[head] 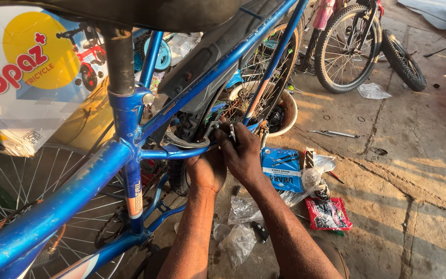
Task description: The person repairs a blue bicycle by tightening the rear brake assembly with a wrench and adjusting the brake cable. They then open a package of brake cables, install a new cable, and route it toward the handlebars.
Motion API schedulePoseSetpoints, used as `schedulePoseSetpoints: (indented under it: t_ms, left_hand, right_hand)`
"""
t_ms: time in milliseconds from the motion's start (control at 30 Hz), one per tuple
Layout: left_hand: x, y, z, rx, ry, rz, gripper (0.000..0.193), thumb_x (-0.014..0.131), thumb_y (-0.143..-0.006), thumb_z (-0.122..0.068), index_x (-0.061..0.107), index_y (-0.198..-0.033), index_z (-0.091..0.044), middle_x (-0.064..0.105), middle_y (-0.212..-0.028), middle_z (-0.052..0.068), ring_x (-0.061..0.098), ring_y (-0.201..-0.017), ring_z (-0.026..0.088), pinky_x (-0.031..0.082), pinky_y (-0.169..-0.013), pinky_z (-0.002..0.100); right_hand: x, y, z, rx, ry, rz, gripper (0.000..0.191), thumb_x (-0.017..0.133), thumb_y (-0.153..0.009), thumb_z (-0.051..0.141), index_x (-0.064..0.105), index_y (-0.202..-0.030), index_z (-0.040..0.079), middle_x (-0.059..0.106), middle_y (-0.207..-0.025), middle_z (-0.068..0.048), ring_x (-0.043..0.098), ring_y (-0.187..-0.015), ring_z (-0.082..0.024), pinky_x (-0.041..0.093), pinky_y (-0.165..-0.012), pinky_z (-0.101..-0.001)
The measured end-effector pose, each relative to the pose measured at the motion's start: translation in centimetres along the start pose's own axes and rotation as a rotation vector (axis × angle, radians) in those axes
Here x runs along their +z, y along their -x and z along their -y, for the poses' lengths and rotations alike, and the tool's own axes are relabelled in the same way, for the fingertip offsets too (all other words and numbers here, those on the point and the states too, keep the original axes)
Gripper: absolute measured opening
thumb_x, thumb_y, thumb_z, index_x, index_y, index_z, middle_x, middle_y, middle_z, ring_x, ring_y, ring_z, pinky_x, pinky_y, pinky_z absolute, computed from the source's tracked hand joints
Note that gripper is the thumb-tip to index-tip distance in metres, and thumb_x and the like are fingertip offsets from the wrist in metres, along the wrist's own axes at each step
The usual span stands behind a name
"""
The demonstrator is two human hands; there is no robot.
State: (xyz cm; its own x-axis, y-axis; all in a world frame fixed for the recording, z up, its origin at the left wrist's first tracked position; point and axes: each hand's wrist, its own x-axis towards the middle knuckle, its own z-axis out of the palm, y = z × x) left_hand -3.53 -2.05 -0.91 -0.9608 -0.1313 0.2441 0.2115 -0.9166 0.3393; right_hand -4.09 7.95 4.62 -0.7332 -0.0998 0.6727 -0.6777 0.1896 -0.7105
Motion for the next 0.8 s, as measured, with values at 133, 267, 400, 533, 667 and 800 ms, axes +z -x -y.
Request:
schedulePoseSetpoints:
  t_ms: [133,267,400,533,667,800]
  left_hand:
    - [0.3,-0.1,-0.2,-0.007,-0.005,0.008,0.048,0.047,-0.104,-0.035,0.058,-0.138,-0.003,0.062,-0.14,0.012,0.055,-0.132,0.026,0.038,-0.119,0.043]
    - [0.4,-0.1,-0.3,-0.031,0.045,0.028,0.05,0.046,-0.105,-0.039,0.06,-0.136,-0.003,0.064,-0.137,0.012,0.057,-0.129,0.026,0.04,-0.116,0.042]
    - [0.4,0.0,-0.1,-0.007,0.084,-0.007,0.045,0.048,-0.104,-0.034,0.061,-0.135,-0.004,0.065,-0.134,0.012,0.059,-0.126,0.025,0.042,-0.115,0.041]
    - [0.2,0.1,-0.1,-0.007,0.059,-0.023,0.04,0.05,-0.104,-0.028,0.06,-0.134,-0.003,0.065,-0.132,0.012,0.059,-0.126,0.024,0.043,-0.115,0.041]
    - [-0.2,0.1,0.0,-0.024,0.047,-0.068,0.041,0.052,-0.1,-0.027,0.061,-0.133,-0.004,0.065,-0.13,0.011,0.059,-0.125,0.023,0.044,-0.113,0.04]
    - [-0.6,0.2,0.3,-0.029,0.107,-0.086,0.042,0.05,-0.103,-0.033,0.061,-0.131,-0.003,0.064,-0.129,0.013,0.059,-0.124,0.024,0.043,-0.112,0.041]
  right_hand:
    - [0.3,-0.3,0.2,-0.013,0.003,-0.024,0.008,0.071,-0.097,0.006,0.069,-0.1,0.0,0.073,-0.085,-0.011,0.072,-0.077,-0.018,0.057,-0.069,-0.0325]
    - [0.5,-0.4,0.4,-0.015,0.084,-0.034,0.01,0.073,-0.095,0.008,0.069,-0.098,-0.001,0.071,-0.083,-0.011,0.071,-0.074,-0.019,0.055,-0.067,-0.0329]
    - [0.2,-0.4,0.7,-0.09,0.108,-0.024,0.011,0.073,-0.095,0.009,0.069,-0.101,0.0,0.069,-0.083,-0.01,0.07,-0.073,-0.019,0.054,-0.065,-0.0334]
    - [-0.1,-0.5,1.1,-0.074,0.124,0.015,0.013,0.074,-0.095,0.009,0.068,-0.103,0.001,0.068,-0.085,-0.01,0.07,-0.073,-0.02,0.054,-0.063,-0.0338]
    - [-0.1,-0.5,1.2,-0.01,0.156,0.027,0.015,0.073,-0.094,0.009,0.068,-0.105,0.001,0.068,-0.086,-0.01,0.069,-0.069,-0.019,0.053,-0.058,-0.0337]
    - [0.1,-0.6,0.8,-0.15,0.204,0.059,0.01,0.07,-0.096,0.006,0.064,-0.102,0.0,0.065,-0.088,-0.012,0.067,-0.077,-0.02,0.053,-0.067,-0.0334]
